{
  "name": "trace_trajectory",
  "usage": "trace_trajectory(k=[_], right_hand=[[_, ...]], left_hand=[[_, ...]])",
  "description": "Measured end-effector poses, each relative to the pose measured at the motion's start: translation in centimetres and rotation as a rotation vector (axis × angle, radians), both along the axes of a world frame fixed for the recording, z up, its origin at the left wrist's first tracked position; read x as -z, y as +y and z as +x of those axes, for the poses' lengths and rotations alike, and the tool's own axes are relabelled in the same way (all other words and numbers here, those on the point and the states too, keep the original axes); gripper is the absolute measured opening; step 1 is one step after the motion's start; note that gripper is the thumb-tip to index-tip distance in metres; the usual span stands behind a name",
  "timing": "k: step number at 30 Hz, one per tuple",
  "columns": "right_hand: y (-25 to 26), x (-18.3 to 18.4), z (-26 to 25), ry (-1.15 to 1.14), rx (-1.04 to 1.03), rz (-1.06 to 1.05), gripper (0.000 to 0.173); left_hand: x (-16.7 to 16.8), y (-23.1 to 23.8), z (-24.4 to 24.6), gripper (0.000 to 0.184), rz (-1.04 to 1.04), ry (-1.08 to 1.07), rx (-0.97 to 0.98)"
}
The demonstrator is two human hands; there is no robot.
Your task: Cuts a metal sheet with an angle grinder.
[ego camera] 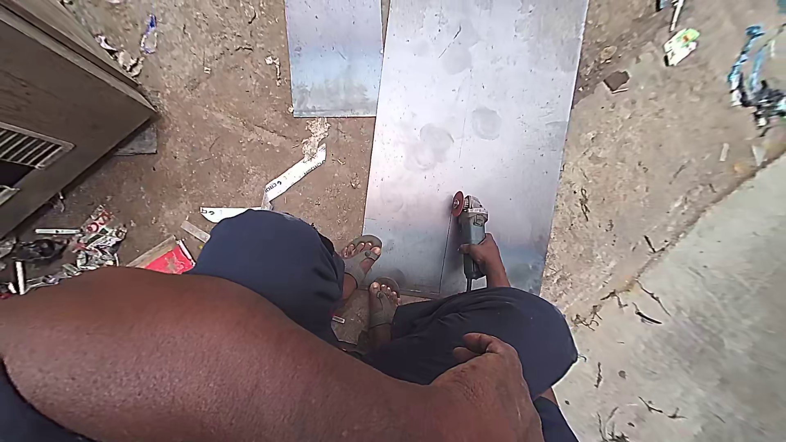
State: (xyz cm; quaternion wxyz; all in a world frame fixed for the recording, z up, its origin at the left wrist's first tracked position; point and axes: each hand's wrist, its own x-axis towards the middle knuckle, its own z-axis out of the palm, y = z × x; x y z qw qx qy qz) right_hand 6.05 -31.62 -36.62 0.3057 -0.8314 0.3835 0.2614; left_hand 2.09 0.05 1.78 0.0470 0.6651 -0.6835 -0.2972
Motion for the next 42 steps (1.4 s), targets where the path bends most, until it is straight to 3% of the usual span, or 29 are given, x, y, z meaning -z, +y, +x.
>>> trace_trajectory(k=[3,6,9,12,31,36,42], right_hand=[[-0.2,0.3,0.0,0.005,0.005,0.018,0.086],[-0.2,0.3,0.1,0.001,0.013,0.042,0.086],[-0.2,0.3,0.2,-0.003,0.016,0.040,0.087],[-0.3,0.5,0.3,-0.013,0.016,0.042,0.088],[-0.2,0.3,1.1,0.007,0.011,0.022,0.087],[-0.3,0.3,1.2,-0.003,0.001,0.015,0.085],[-0.7,0.6,1.5,0.000,-0.023,0.006,0.086]], left_hand=[[0.2,-0.1,-0.2,0.016,0.004,-0.030,0.013],[1.5,-0.2,-1.5,0.018,-0.118,-0.185,-0.031],[0.2,-0.2,-0.2,0.016,0.012,-0.038,0.008],[0.3,-0.1,0.0,0.017,-0.001,-0.011,0.003],[0.5,-0.2,0.1,0.017,-0.003,-0.051,0.017],[2.3,-0.2,-1.5,0.019,-0.146,-0.227,-0.044],[2.1,-0.3,-1.2,0.017,-0.130,-0.212,-0.029]])
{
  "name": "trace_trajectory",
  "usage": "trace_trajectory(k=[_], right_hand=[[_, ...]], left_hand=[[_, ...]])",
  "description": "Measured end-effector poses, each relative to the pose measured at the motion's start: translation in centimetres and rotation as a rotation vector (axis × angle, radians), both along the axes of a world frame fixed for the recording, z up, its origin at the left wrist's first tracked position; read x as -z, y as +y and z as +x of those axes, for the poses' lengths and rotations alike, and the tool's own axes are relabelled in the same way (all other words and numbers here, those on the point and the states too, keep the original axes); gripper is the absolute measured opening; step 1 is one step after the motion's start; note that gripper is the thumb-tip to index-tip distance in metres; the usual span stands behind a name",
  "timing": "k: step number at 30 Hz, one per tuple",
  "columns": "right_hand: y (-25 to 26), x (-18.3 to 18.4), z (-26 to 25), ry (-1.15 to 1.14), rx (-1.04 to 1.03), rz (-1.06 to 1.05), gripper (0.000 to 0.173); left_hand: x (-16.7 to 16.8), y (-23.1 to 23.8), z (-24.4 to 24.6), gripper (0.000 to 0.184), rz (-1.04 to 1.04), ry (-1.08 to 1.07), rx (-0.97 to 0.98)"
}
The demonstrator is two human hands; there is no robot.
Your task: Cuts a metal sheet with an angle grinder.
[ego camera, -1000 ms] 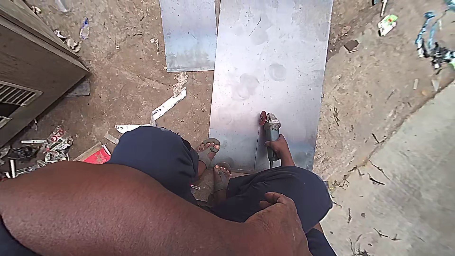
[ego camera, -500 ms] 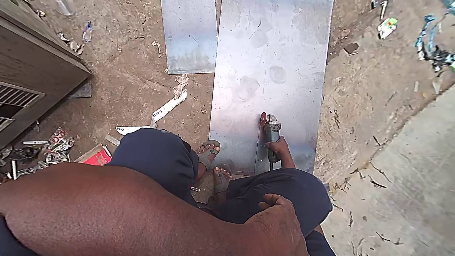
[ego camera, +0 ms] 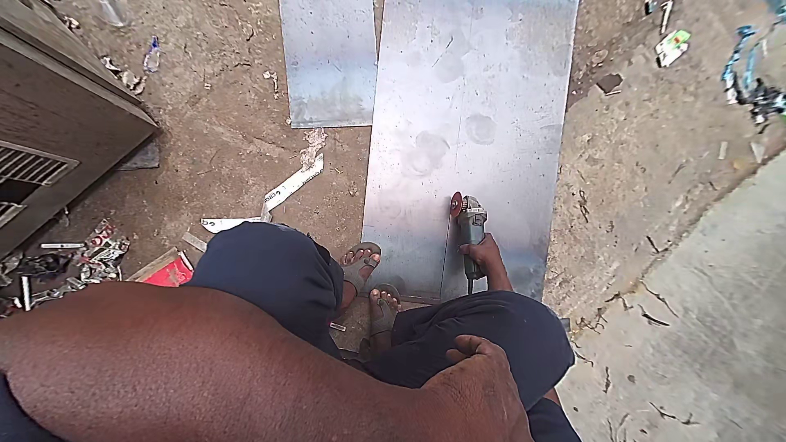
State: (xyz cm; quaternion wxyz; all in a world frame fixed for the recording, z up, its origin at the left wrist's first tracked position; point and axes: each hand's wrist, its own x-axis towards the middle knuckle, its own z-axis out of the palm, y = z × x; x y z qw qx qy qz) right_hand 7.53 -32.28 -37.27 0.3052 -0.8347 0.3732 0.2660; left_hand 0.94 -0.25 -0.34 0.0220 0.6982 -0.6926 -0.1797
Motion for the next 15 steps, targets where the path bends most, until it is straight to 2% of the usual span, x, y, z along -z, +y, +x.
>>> trace_trajectory(k=[15], right_hand=[[0.35,-0.35,0.82,-0.021,0.026,0.004,0.088]], left_hand=[[-0.61,-0.20,0.69,0.018,0.095,0.027,0.017]])
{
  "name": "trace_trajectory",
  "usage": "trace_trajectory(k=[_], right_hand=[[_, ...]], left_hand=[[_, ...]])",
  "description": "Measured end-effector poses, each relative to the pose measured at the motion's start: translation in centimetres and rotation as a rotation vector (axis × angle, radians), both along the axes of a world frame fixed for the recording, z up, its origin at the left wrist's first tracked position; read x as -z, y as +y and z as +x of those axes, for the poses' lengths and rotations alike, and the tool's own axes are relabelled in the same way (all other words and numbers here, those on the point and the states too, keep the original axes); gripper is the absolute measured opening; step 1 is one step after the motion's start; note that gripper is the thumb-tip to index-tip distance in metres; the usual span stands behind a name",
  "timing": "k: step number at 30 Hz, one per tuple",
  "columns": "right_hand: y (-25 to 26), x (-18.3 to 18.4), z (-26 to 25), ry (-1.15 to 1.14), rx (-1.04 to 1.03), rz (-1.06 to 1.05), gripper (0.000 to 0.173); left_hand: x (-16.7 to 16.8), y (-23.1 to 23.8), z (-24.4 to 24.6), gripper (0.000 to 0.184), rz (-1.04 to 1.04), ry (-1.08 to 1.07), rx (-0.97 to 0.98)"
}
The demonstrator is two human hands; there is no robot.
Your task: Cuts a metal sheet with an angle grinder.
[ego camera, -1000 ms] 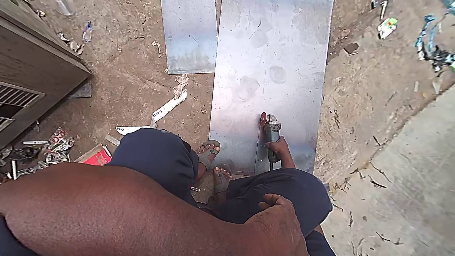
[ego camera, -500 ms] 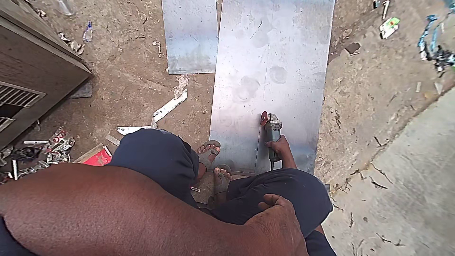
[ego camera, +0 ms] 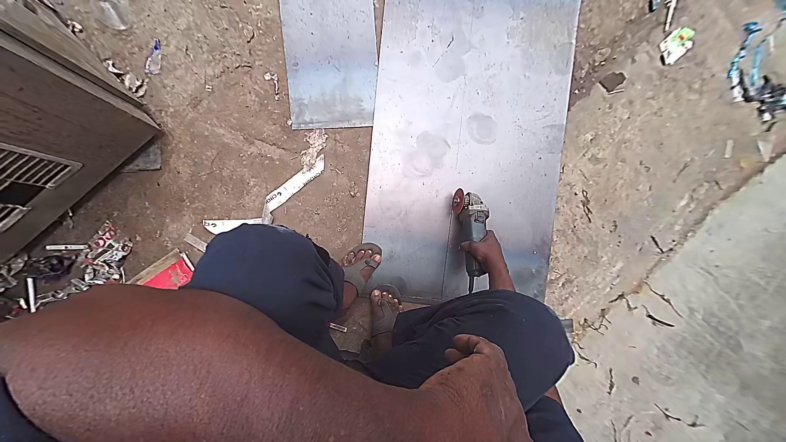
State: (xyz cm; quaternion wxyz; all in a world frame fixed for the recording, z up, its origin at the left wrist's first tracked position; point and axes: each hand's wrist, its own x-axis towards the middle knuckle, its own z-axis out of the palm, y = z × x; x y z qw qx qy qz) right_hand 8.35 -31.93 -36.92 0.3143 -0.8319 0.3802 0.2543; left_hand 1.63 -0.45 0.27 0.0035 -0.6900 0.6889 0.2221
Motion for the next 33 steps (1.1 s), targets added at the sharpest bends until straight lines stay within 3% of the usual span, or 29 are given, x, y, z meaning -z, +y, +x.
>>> trace_trajectory(k=[13,18,33], right_hand=[[0.2,0.0,0.3,0.001,0.018,0.003,0.089],[0.3,0.0,0.5,-0.004,0.024,0.004,0.089],[0.4,-0.1,0.4,0.013,0.002,-0.009,0.090]], left_hand=[[0.5,0.5,-0.1,0.020,-0.054,-0.055,-0.037],[-0.9,0.6,1.6,0.018,0.088,0.145,0.015],[-0.9,0.7,1.6,0.018,0.088,0.155,0.009]])
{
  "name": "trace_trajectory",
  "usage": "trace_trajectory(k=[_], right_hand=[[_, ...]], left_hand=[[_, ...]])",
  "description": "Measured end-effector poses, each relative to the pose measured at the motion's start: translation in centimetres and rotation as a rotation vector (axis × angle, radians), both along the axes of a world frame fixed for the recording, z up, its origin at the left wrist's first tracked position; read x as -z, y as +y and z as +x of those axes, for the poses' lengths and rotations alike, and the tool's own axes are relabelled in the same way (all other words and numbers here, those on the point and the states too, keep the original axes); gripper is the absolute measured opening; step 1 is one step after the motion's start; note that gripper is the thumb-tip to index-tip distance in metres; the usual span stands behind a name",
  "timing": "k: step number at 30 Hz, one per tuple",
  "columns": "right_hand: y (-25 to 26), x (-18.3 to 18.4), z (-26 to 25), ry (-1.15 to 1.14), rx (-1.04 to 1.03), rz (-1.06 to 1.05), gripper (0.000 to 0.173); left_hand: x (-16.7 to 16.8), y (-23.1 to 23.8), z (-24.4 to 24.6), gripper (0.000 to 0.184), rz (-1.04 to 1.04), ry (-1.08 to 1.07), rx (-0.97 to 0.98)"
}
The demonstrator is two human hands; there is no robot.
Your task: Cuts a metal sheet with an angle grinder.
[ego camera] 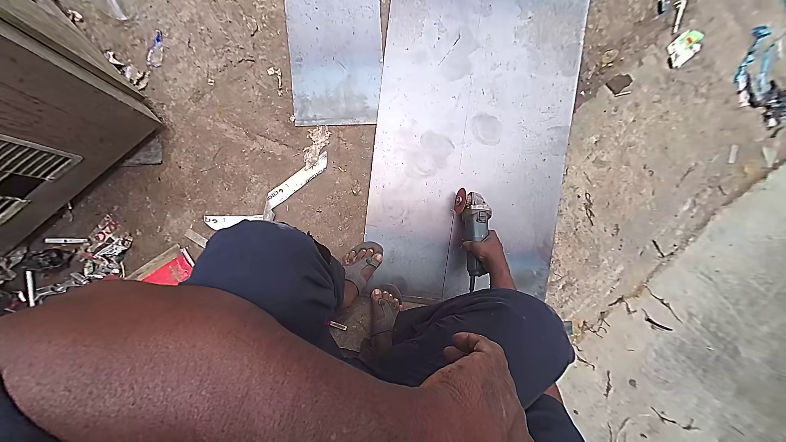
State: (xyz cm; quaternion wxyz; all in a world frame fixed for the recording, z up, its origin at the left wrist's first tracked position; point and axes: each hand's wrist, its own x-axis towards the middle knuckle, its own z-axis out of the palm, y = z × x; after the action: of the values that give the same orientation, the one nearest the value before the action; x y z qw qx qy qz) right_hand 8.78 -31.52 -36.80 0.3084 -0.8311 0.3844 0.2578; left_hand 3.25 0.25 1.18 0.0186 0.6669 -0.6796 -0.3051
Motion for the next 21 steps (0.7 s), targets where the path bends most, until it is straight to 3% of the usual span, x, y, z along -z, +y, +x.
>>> trace_trajectory(k=[21], right_hand=[[-0.1,0.3,1.3,-0.018,-0.010,-0.026,0.088]], left_hand=[[0.1,-0.1,0.1,0.017,0.016,0.016,-0.022]])
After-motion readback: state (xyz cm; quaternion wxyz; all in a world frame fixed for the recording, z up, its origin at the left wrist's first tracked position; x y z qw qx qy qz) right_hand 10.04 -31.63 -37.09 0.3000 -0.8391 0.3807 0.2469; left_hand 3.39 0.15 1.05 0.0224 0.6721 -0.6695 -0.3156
